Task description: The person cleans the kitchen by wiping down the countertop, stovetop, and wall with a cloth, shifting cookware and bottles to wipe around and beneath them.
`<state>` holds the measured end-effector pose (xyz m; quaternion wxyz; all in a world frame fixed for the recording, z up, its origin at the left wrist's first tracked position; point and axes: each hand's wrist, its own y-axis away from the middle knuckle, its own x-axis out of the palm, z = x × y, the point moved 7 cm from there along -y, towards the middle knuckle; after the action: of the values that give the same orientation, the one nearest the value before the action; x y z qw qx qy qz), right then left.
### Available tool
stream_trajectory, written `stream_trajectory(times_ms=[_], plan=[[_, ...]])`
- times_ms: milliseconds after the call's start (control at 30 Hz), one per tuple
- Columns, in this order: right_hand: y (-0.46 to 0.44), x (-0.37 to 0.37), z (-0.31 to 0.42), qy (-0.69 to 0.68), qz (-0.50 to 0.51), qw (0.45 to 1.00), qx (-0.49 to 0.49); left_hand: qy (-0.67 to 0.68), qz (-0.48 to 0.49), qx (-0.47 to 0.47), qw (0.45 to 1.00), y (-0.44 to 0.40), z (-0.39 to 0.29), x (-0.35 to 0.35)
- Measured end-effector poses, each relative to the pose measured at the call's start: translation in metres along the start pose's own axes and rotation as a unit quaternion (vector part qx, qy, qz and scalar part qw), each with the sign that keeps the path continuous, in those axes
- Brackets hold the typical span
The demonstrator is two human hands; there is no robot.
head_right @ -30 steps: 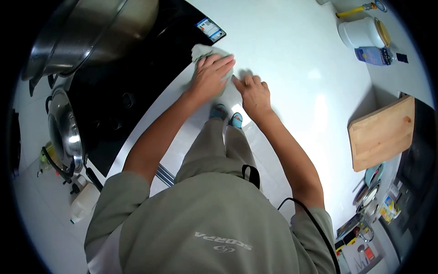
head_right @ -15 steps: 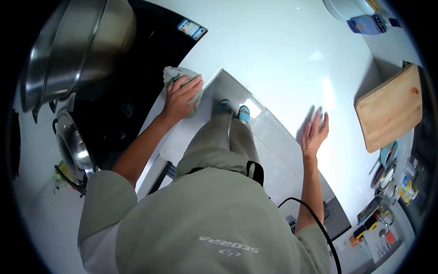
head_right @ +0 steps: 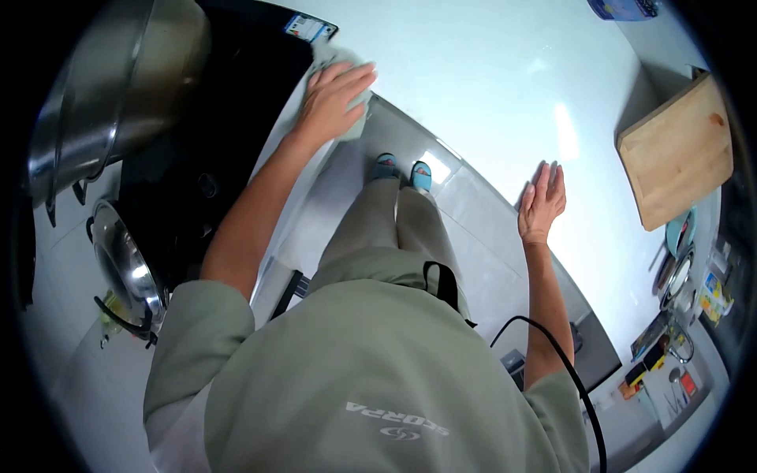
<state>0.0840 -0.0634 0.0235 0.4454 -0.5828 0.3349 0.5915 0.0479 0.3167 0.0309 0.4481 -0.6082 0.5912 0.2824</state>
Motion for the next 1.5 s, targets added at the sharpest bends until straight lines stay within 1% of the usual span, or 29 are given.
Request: stream_trajectory(times_ms=[67, 100, 133, 167, 200, 267, 333, 367, 400, 433, 467, 533, 567, 633, 733, 800, 900, 967, 1000, 1067, 1233, 1300, 1400, 1500], plan=[[-0.007, -0.009, 0.034, -0.041, 0.024, 0.998, -0.048, -0.022, -0.022, -0.067, 0.997, 0.043, 0.005, -0.016], [-0.013, -0.01, 0.055, -0.095, 0.027, 0.993, -0.064, -0.026, -0.019, -0.066, 0.997, 0.062, 0.001, -0.019], [-0.022, -0.019, 0.083, -0.165, 0.003, 0.982, -0.087, -0.055, -0.023, -0.086, 0.995, 0.078, 0.0, -0.022], [-0.031, -0.023, 0.11, -0.163, 0.006, 0.981, -0.107, -0.084, -0.026, -0.105, 0.991, 0.086, 0.001, -0.026], [-0.039, -0.022, 0.135, -0.161, 0.009, 0.978, -0.129, -0.089, -0.025, -0.103, 0.99, 0.085, -0.002, -0.029], [-0.064, -0.006, 0.168, -0.23, -0.004, 0.968, -0.1, -0.126, -0.038, -0.121, 0.984, 0.075, -0.009, -0.028], [-0.099, 0.017, 0.189, -0.24, 0.047, 0.969, -0.026, -0.137, -0.028, -0.123, 0.983, 0.059, -0.008, -0.023], [-0.117, 0.026, 0.195, -0.273, 0.119, 0.954, 0.009, -0.142, -0.003, -0.126, 0.982, 0.047, -0.009, -0.021], [-0.132, 0.037, 0.198, -0.304, 0.191, 0.932, 0.043, -0.146, 0.021, -0.128, 0.981, 0.036, -0.009, -0.019], [-0.142, 0.042, 0.199, -0.303, 0.167, 0.938, 0.03, -0.145, 0.028, -0.112, 0.983, 0.026, -0.009, -0.016], [-0.148, 0.051, 0.197, -0.325, 0.178, 0.929, 0.024, -0.142, 0.03, -0.114, 0.983, 0.026, -0.005, -0.016], [-0.152, 0.06, 0.191, -0.346, 0.22, 0.911, 0.045, -0.136, 0.055, -0.079, 0.986, 0.026, -0.004, -0.013], [-0.15, 0.06, 0.188, -0.345, 0.222, 0.911, 0.046, -0.137, 0.049, -0.075, 0.986, 0.032, -0.002, -0.014], [-0.148, 0.053, 0.191, -0.359, 0.217, 0.907, -0.024, -0.141, 0.052, -0.081, 0.985, 0.035, -0.002, -0.014], [-0.148, 0.051, 0.192, -0.341, 0.186, 0.921, -0.033, -0.146, 0.061, -0.091, 0.983, 0.026, -0.004, -0.011], [-0.149, 0.053, 0.192, -0.347, 0.199, 0.916, -0.014, -0.146, 0.063, -0.089, 0.983, 0.023, -0.002, -0.011], [-0.143, 0.048, 0.189, -0.337, 0.179, 0.923, -0.037, -0.142, 0.058, -0.076, 0.985, 0.034, -0.005, -0.012], [-0.141, 0.046, 0.189, -0.396, 0.158, 0.902, -0.072, -0.139, 0.07, -0.089, 0.984, 0.032, -0.004, -0.014], [-0.139, 0.045, 0.189, -0.399, 0.16, 0.9, -0.068, -0.139, 0.076, -0.088, 0.983, 0.028, -0.005, -0.013], [-0.138, 0.038, 0.192, -0.376, 0.133, 0.912, -0.092, -0.121, 0.069, -0.114, 0.984, 0.016, -0.005, -0.011], [-0.137, 0.04, 0.189, -0.393, 0.122, 0.907, -0.088, -0.109, 0.065, -0.124, 0.984, 0.04, -0.007, -0.016], [-0.137, 0.036, 0.191, -0.388, 0.108, 0.909, -0.111, -0.104, 0.065, -0.131, 0.984, 0.05, -0.007, -0.019], [-0.137, 0.038, 0.19, -0.403, 0.11, 0.902, -0.106, -0.108, 0.067, -0.127, 0.984, 0.046, -0.009, -0.018], [-0.136, 0.038, 0.191, -0.379, 0.088, 0.915, -0.106, -0.104, 0.072, -0.121, 0.985, 0.038, -0.008, -0.016]])
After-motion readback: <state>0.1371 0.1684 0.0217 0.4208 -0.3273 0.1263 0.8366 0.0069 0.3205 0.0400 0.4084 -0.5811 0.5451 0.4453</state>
